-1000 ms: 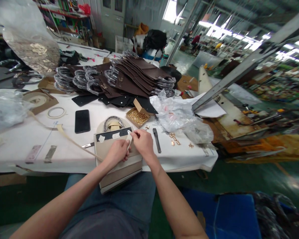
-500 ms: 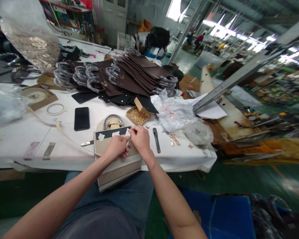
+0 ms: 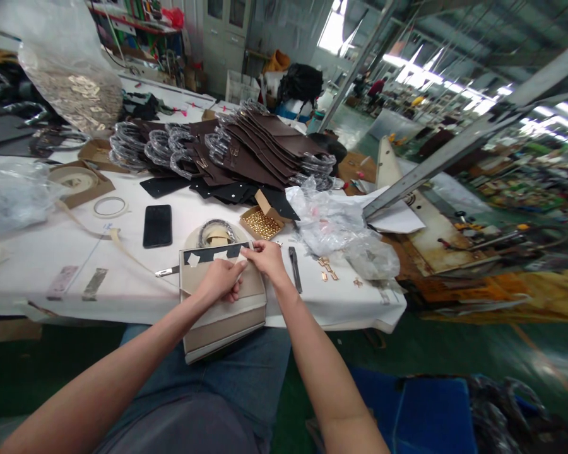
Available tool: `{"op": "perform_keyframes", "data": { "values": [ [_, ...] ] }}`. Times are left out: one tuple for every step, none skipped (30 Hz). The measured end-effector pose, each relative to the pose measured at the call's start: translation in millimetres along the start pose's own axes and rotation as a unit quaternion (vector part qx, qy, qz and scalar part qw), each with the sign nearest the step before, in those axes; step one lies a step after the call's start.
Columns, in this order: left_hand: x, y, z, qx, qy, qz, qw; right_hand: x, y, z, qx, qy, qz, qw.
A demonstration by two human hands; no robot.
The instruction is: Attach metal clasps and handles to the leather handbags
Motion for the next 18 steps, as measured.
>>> {"op": "perform_keyframes", "data": {
  "values": [
    [-0.6, -2.4, 3.1, 0.002, 0.000, -0.007, 1.000, 0.0, -1.5, -0.2, 0.003, -0.007, -0.007, 1.000],
    [-1.1, -4.5, 5.9, 0.005, 0.003, -0.014, 1.000, -0.7, -3.4, -0.3, 0.004, -0.013, -0.008, 1.000],
    [-1.5, -6.1, 8.1, 0.008, 0.006, -0.020, 1.000, -2.1, -5.6, -0.2, 0.004, -0.020, -0.005, 1.000],
    [-1.5, -7.2, 9.5, 0.010, 0.009, -0.026, 1.000, -3.9, -7.9, 0.0, 0.002, -0.029, 0.004, 1.000],
    [-1.4, -7.7, 10.2, 0.011, 0.012, -0.031, 0.999, -5.8, -10.2, 0.4, -0.002, -0.042, 0.017, 0.999],
    [-0.8, -7.7, 10.0, 0.010, 0.010, -0.036, 0.999, -7.7, -12.4, 0.9, -0.009, -0.057, 0.030, 0.998],
    [0.1, -7.4, 9.2, 0.008, 0.006, -0.040, 0.999, -9.4, -14.7, 1.7, -0.018, -0.073, 0.046, 0.996],
    [1.1, -6.8, 7.9, 0.006, 0.000, -0.045, 0.999, -11.1, -16.9, 2.5, -0.029, -0.085, 0.063, 0.994],
    [1.9, -6.0, 6.4, 0.004, -0.003, -0.050, 0.999, -12.7, -19.1, 3.2, -0.041, -0.091, 0.082, 0.992],
    [2.4, -5.2, 4.8, 0.003, -0.002, -0.057, 0.998, -14.3, -21.1, 3.8, -0.051, -0.088, 0.101, 0.990],
    [2.7, -4.4, 3.4, 0.004, 0.001, -0.066, 0.998, -15.6, -22.8, 4.2, -0.058, -0.079, 0.119, 0.988],
    [2.7, -3.7, 2.1, 0.006, 0.006, -0.076, 0.997, -16.5, -24.2, 4.4, -0.060, -0.070, 0.133, 0.987],
    [2.6, -3.2, 1.1, 0.008, 0.012, -0.085, 0.996, -16.8, -25.0, 4.2, -0.058, -0.065, 0.140, 0.986],
    [2.6, -3.0, 0.4, 0.009, 0.015, -0.092, 0.996, -16.6, -25.5, 3.7, -0.053, -0.065, 0.140, 0.987],
    [2.8, -3.0, -0.2, 0.009, 0.013, -0.098, 0.995, -16.2, -25.4, 3.0, -0.046, -0.071, 0.134, 0.987],
    [2.8, -3.2, -0.5, 0.008, 0.011, -0.101, 0.995, -15.8, -25.0, 2.0, -0.039, -0.080, 0.127, 0.988],
    [2.8, -3.4, -0.8, 0.007, 0.008, -0.103, 0.995, -15.6, -24.1, 0.8, -0.032, -0.091, 0.117, 0.988],
    [2.9, -3.6, -0.9, 0.007, 0.005, -0.103, 0.995, -15.9, -22.7, -0.4, -0.023, -0.099, 0.107, 0.989]
  ]
}}
Point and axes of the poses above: each hand's wrist, its own z-axis away from the middle knuckle, its own x-axis out of the palm, y = z × x, the point moved 4 cm from there along -z, towards the middle knuckle, and after that the axes turned 1 degree about -x, right-handed, at the moved point
